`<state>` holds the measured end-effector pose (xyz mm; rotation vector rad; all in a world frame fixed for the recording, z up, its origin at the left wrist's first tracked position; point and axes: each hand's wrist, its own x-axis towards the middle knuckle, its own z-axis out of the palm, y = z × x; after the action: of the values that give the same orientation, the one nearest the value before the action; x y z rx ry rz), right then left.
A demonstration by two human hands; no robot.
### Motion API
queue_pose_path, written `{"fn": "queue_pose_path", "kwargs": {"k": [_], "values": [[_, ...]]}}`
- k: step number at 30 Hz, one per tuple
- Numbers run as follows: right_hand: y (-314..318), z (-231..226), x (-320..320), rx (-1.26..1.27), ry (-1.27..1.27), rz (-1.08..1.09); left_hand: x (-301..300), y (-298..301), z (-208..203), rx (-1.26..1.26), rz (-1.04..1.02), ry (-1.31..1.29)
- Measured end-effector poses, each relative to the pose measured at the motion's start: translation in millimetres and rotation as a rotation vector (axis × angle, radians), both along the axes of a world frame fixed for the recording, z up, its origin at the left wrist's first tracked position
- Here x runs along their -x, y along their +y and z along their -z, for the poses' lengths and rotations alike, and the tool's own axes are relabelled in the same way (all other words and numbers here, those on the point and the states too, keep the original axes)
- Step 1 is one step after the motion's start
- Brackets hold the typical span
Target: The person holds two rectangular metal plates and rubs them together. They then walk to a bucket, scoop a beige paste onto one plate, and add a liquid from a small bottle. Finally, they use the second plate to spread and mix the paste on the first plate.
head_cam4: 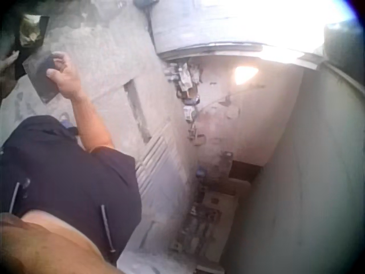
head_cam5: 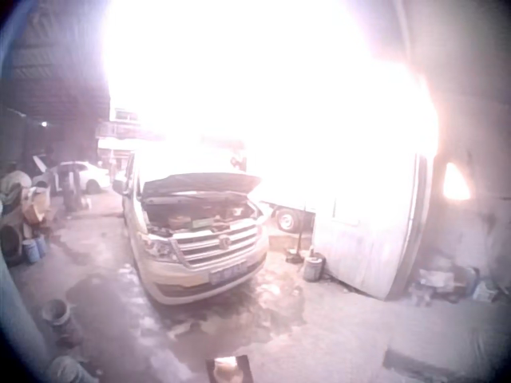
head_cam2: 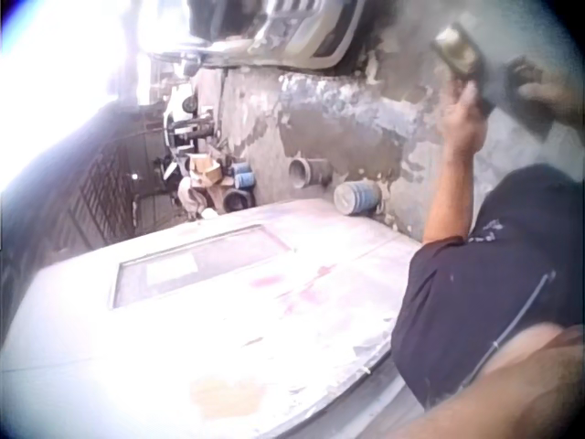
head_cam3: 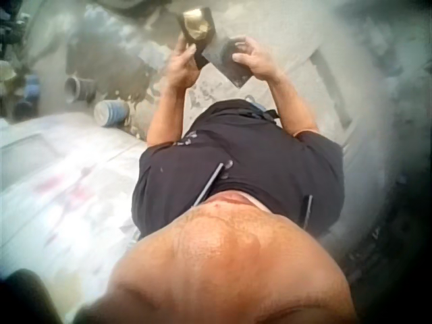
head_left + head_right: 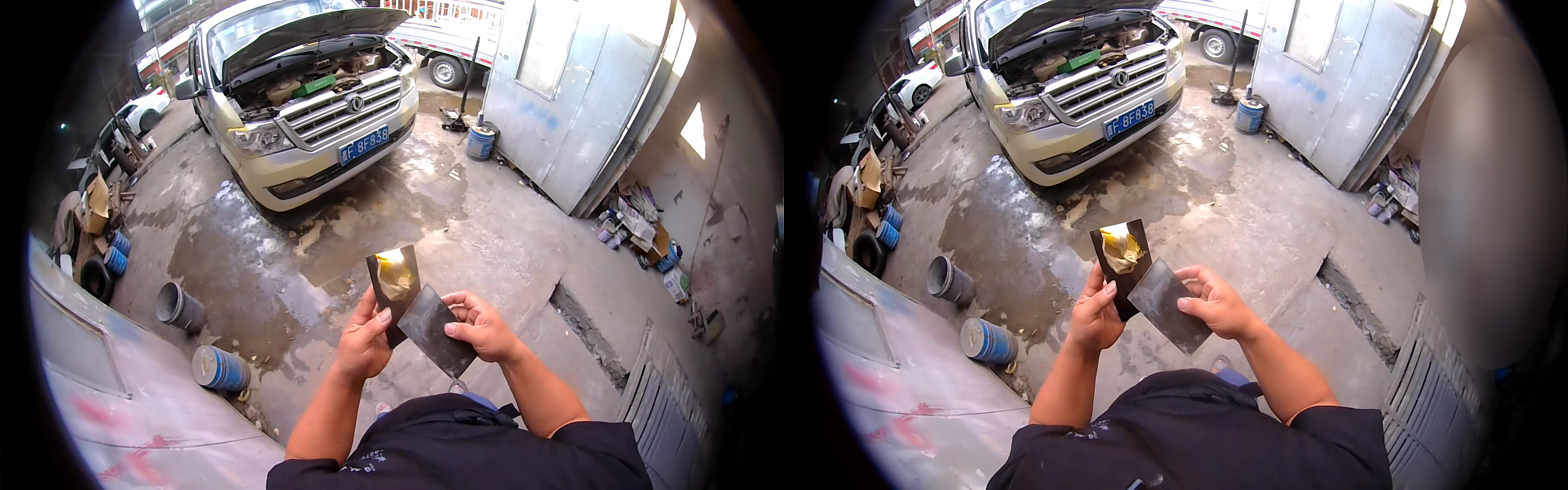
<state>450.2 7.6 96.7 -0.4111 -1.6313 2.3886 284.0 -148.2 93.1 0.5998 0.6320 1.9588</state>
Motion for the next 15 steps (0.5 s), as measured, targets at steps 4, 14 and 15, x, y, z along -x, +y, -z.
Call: {"fn": "queue_pose_path", "kwargs": {"k": [4, 14, 15], "values": [[14, -15, 21, 0.09, 0.047, -0.015, -2, 21, 23, 0.082, -0.133, 0.471], [52, -75, 27, -0.642, 0.54, -0.147, 29, 3, 14, 0.067, 0.314, -0.158], [48, -87, 29, -0.938, 0.542, -0.215, 27, 2, 16, -0.001, 0.372, -0.193]]}}
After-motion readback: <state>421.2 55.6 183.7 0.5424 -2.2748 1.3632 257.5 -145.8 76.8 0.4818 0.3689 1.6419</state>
